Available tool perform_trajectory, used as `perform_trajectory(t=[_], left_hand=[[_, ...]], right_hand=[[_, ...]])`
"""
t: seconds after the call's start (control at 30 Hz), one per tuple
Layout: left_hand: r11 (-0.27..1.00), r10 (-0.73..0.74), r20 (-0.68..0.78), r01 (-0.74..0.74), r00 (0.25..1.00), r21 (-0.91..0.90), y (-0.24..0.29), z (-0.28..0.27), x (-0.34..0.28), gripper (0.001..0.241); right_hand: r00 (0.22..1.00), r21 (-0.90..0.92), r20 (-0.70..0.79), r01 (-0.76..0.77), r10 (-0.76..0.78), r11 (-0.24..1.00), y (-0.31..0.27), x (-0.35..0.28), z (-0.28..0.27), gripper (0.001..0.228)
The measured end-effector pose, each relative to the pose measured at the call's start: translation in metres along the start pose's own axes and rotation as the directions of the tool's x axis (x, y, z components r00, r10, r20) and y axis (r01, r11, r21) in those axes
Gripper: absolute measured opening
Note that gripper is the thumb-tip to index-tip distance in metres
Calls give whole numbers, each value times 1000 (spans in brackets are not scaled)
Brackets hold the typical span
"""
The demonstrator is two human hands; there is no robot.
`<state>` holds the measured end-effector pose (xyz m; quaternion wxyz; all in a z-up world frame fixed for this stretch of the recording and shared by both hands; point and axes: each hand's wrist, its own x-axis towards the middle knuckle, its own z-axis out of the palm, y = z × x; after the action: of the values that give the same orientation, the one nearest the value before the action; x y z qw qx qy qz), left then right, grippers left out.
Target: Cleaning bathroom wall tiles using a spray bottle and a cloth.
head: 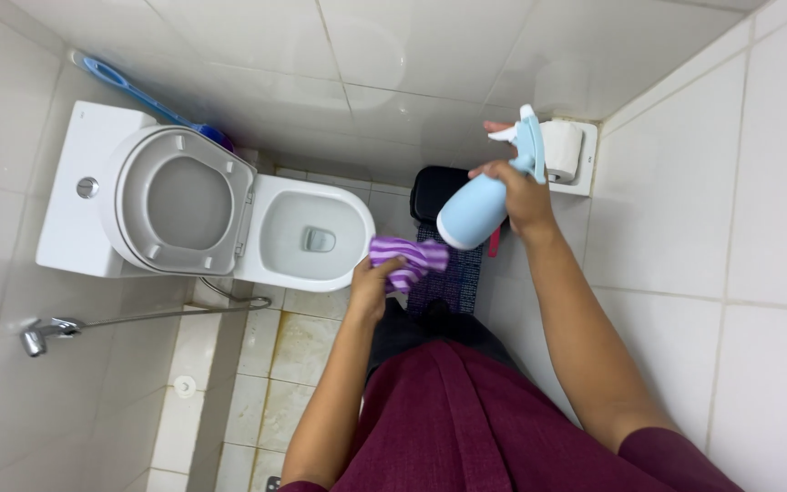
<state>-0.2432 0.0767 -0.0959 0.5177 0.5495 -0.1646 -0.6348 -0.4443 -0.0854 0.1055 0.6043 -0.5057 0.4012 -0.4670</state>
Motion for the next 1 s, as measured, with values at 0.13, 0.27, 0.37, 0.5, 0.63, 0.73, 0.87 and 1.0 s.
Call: perform_trajectory(t=[0.13,0.27,0.37,0.5,0.63,0.73,0.87,1.0], left_hand=[[892,-63,71,88,995,-443,-5,-2,-9,56],[819,-239,50,229,970,-526,8,9,-13,58],[947,-145,-35,129,989,-296,-11,1,6,61],[694,337,-91,-182,937,697,-2,-15,36,60],[870,159,-58,-112,986,480,83,-5,44,64],[981,127,158,-148,979,126,136,7,41,59],[990,69,419,-9,905,-143,173,21,42,60],[966,24,557,124,830,-226,166,20,47,60]], right_hand=[[997,-41,-35,-77,76,996,10,35,-7,54],[993,-257,-9,-114,115,960,21,53,1,25],[993,-271,-3,-111,115,956,17,54,12,27],[994,-382,76,-48,83,923,41,59,10,24],[996,-392,54,-45,71,919,24,45,21,45],[974,-304,51,-196,222,932,27,33,15,50],[915,-191,148,-346,375,919,30,17,-2,40],[821,92,364,-502,441,860,10,1,2,54]])
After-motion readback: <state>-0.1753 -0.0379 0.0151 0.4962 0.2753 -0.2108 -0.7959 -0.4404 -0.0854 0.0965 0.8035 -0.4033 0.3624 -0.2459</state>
